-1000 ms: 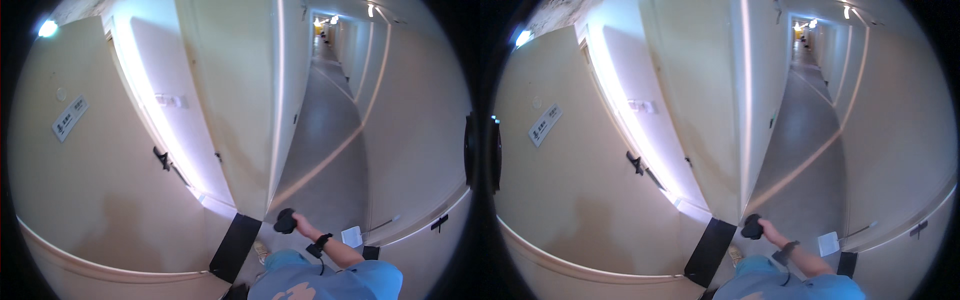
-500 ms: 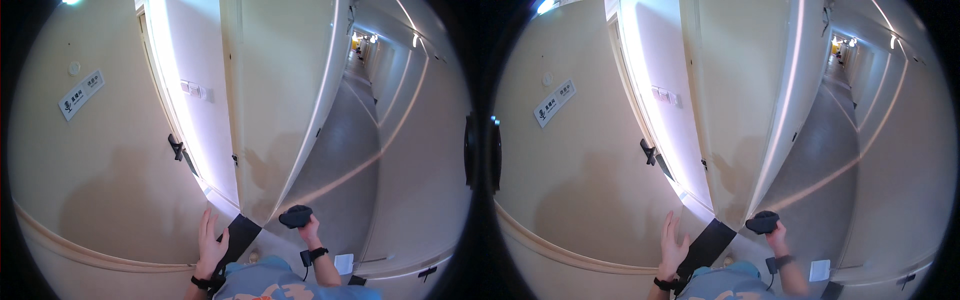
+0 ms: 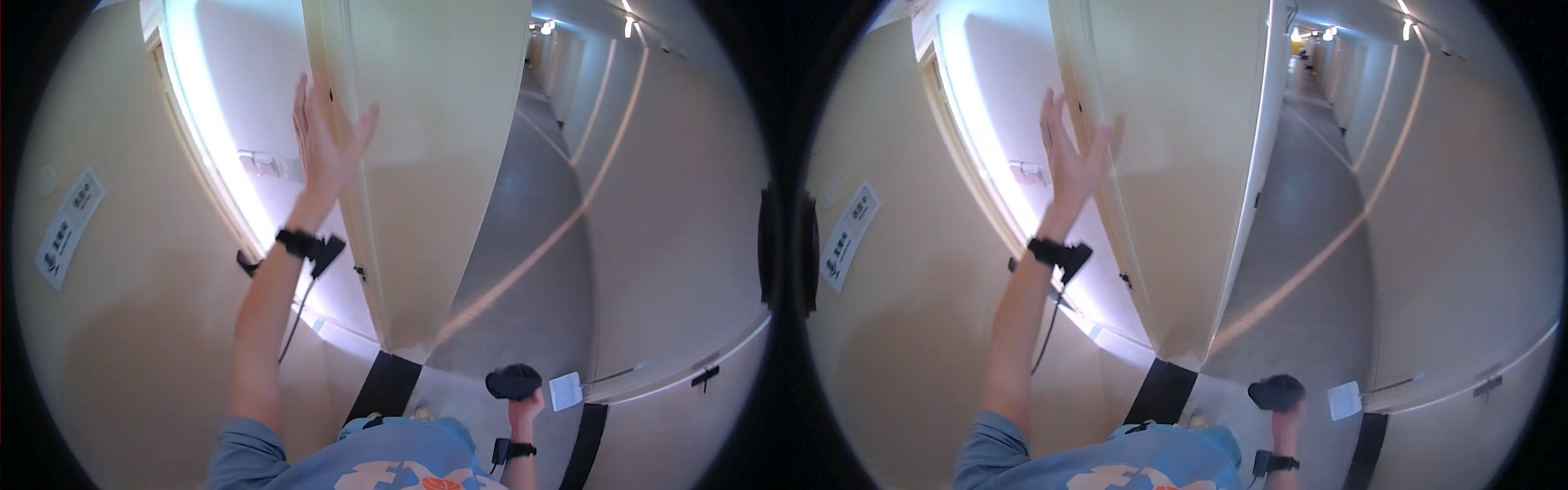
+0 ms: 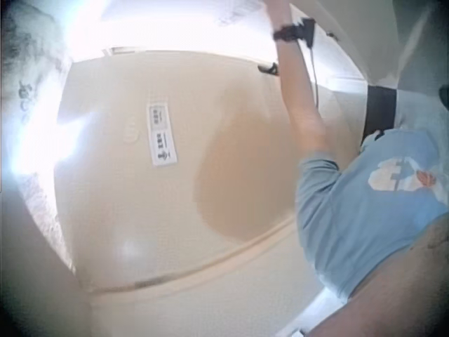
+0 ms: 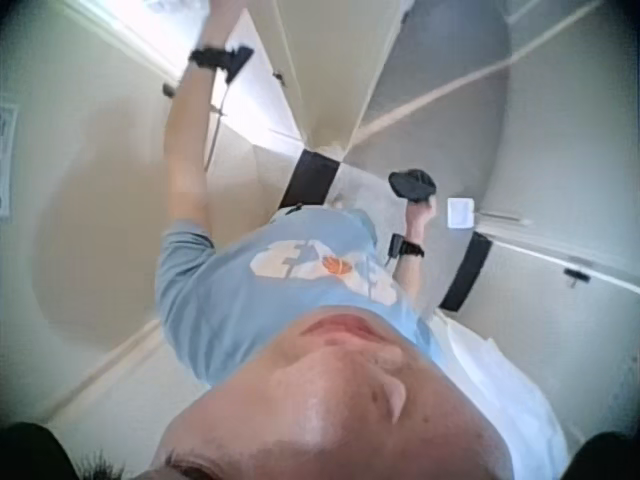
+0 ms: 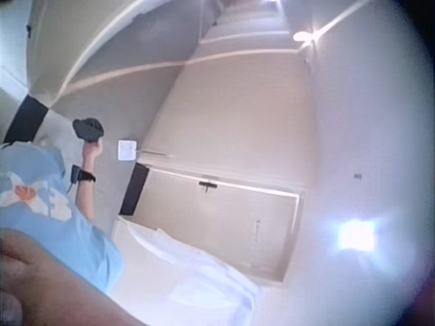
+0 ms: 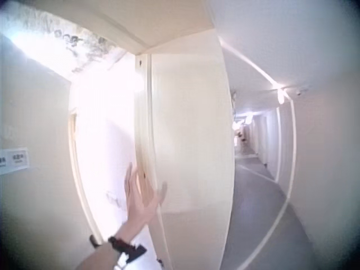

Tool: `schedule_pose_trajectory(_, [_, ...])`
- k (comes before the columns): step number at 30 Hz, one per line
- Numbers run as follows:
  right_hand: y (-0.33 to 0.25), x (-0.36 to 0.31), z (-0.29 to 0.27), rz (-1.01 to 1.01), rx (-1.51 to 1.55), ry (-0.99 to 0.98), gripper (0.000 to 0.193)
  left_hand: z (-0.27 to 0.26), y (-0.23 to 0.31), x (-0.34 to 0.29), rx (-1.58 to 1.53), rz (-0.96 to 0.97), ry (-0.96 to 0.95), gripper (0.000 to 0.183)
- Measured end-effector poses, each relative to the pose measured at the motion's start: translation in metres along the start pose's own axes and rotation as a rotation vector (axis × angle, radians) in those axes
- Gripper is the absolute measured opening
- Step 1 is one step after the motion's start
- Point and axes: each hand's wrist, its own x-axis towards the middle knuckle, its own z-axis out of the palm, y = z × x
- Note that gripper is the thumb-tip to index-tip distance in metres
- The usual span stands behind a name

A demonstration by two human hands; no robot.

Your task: The recorder uses a cleaning cloth to wipe down door frames and door surfaces in a corridor.

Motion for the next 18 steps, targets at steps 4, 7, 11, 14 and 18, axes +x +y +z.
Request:
schedule_pose_trajectory(4, [-0.011,-0.063,0.002,-0.181,-0.030,0.135,0.050,0.042,-0.012,0.055,-0.034,0.155,-0.018,0.069])
schedule_pose_trajectory(7, [-0.006,-0.103,-0.001,-0.223,-0.039,0.208,0.049,0.059,-0.020,0.046,0.128,0.233,-0.062,0.063])
schedule_pose_trajectory(11, [-0.034,-0.117,0.052,-0.312,-0.246,0.119,0.048,0.064,-0.025,0.043,0.021,0.212,-0.021,0.058])
schedule_pose_trajectory(14, [-0.068,-0.090,0.077,-0.437,-0.272,0.094,0.049,0.062,-0.022,0.040,-0.049,0.195,-0.045,0.057])
schedule_pose_trajectory(18, [-0.112,-0.023,0.152,-0.568,-0.330,0.183,0.046,0.056,-0.025,0.043,-0.094,0.188,-0.022,0.058])
